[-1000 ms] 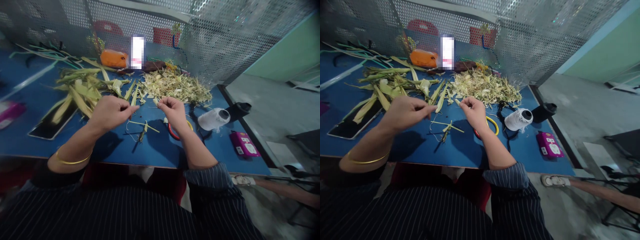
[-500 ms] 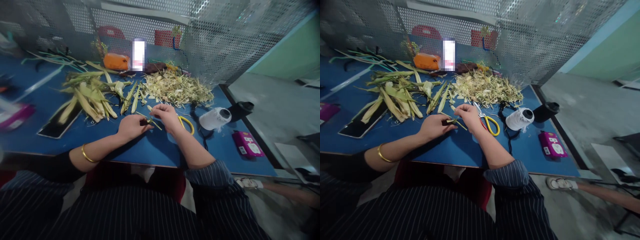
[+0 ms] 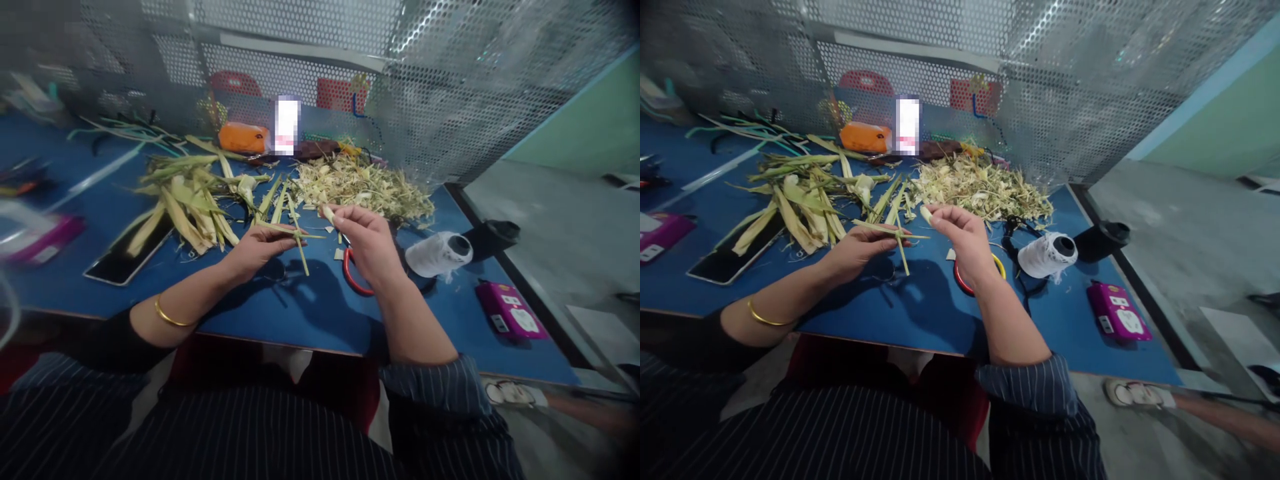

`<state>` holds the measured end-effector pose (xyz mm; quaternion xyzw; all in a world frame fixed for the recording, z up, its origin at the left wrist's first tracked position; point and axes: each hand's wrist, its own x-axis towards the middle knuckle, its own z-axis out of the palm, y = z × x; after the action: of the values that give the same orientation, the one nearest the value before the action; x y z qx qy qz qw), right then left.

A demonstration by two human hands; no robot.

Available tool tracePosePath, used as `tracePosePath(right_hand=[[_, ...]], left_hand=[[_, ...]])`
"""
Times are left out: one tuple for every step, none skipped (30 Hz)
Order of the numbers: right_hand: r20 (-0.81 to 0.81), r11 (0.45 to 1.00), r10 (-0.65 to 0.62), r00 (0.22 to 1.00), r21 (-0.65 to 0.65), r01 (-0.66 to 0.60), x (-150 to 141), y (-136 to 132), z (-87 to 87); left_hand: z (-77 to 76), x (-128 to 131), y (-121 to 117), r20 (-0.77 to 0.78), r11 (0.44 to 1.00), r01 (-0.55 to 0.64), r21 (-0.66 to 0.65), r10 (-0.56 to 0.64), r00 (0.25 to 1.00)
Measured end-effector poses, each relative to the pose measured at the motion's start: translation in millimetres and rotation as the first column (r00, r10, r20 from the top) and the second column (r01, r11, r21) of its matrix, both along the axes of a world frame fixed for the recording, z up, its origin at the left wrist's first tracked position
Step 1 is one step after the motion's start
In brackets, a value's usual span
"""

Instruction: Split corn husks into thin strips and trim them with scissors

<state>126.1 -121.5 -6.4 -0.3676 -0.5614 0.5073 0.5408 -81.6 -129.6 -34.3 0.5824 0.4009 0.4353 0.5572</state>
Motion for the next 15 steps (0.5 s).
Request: tracePosePath(right_hand=[[0.028,0.999,0.050,0.998,-0.010,-0.050,0.8,-0.4,0.0],[0.060,0.994,0.106,0.993,-0.025,-0.105,0.8,-0.9,-0.3],[0.093,0.987,0.160,0.983,-0.043,-0.156,0.1,-1.6,-0.9],[0.124,0.978,0.204,0.971,-0.062,-0.198,-1.1,-2.2,-1.6],[0.152,0.972,0.232,0.961,-0.079,-0.222,-2.8,-2.9,-2.6],[0.178,0.970,0.238,0.955,-0.088,-0.225,-4.7,-3.6,-3.9],[0.203,0.974,0.223,0.953,-0.089,-0.209,-6.9,-4.1,-5.3],[0.228,0.980,0.194,0.954,-0.083,-0.179,-9.1,-4.5,-6.9],[0.251,0.987,0.157,0.955,-0.072,-0.143,-11.3,-4.9,-8.7],[0.274,0.992,0.121,0.954,-0.058,-0.109,-13.3,-5.2,-10.5],[0.298,0.996,0.089,0.950,-0.038,-0.082,-15.3,-5.5,-12.3],[0.321,0.998,0.062,0.945,-0.012,-0.062,-17.0,-5.9,-14.1],[0.339,0.999,0.039,0.940,0.020,-0.049,-18.6,-6.3,-15.6],[0.353,0.998,0.018,0.936,0.057,-0.041,-20.0,-6.8,-17.1],[0.360,0.995,0.000,0.933,0.094,-0.036,-21.2,-7.3,-18.3]], left_hand=[[0.3,-1.0,0.0,0.011,1.000,0.000,-0.001,0.000,1.000],[0.6,-1.6,0.1,0.022,1.000,-0.002,0.004,0.002,1.000],[0.9,-1.8,0.1,0.031,1.000,-0.004,0.014,0.003,0.999],[1.0,-1.7,0.0,0.037,1.000,-0.003,0.031,0.002,0.999],[1.0,-1.4,0.0,0.036,0.999,-0.001,0.051,-0.001,0.999],[0.8,-1.0,-0.1,0.032,0.998,-0.003,0.070,0.001,0.999],[0.3,-0.7,-0.2,0.028,0.996,-0.019,0.085,0.016,0.999],[-0.4,-0.5,-0.3,0.023,0.994,-0.052,0.099,0.050,0.999],[-1.1,-0.5,-0.5,0.013,0.989,-0.097,0.110,0.096,0.995],[-1.7,-0.7,-0.7,0.003,0.982,-0.151,0.117,0.151,0.988],[-1.9,-1.0,-1.1,-0.007,0.974,-0.196,0.110,0.198,0.980],[-1.6,-1.3,-1.5,-0.017,0.971,-0.222,0.085,0.225,0.974],[-1.0,-1.6,-2.0,-0.018,0.974,-0.222,0.043,0.223,0.975],[0.1,-1.7,-2.5,-0.002,0.981,-0.195,-0.015,0.195,0.981],[1.3,-1.6,-3.1,0.035,0.985,-0.153,-0.080,0.157,0.987]])
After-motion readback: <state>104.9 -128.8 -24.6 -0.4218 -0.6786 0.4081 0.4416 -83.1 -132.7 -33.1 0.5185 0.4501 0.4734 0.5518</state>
